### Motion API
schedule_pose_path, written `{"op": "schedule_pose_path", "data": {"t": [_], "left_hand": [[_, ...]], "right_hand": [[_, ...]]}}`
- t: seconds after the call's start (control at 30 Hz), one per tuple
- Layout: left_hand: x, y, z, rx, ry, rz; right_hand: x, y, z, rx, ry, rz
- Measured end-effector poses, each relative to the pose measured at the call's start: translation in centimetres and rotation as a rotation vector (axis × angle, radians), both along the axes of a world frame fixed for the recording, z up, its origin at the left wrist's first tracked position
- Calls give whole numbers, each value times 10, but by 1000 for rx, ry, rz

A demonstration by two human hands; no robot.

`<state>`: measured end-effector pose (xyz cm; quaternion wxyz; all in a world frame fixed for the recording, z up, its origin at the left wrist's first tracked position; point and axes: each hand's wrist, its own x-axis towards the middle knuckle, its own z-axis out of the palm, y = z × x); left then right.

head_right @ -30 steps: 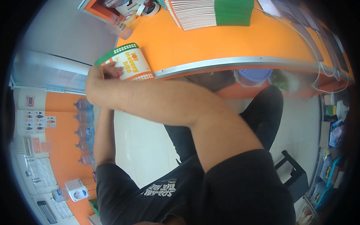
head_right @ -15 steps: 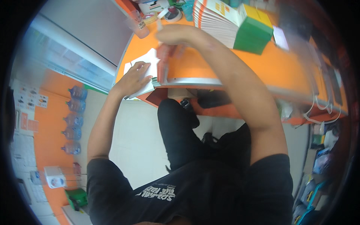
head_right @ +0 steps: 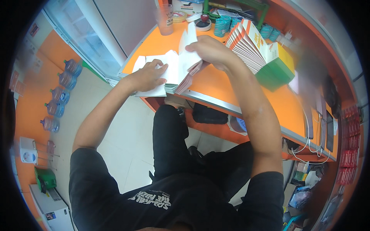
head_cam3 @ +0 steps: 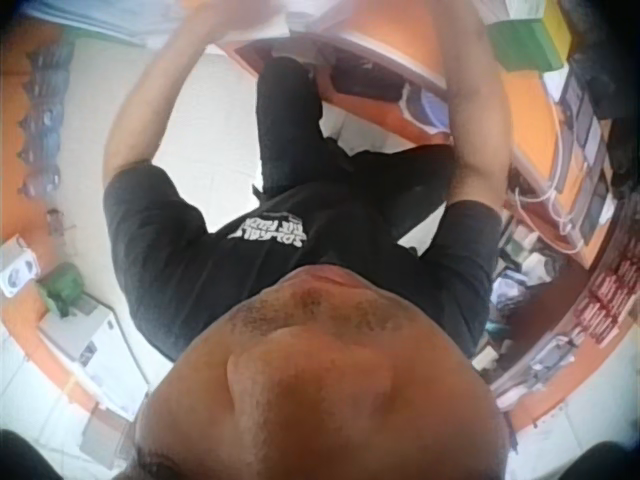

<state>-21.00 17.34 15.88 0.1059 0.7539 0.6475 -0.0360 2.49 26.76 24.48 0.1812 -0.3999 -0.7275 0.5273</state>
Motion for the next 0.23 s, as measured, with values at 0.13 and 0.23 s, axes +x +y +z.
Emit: {"op": "schedule_pose_path", "data": {"t": [0.13, 0.23], "left_hand": [[2, 11, -3, -55, 6, 0], [-11, 27, -9, -10, -328, -180]], "right_hand": [[-42, 4, 13, 319, -284, 347], [-115, -17, 31, 784, -763, 578]]}}
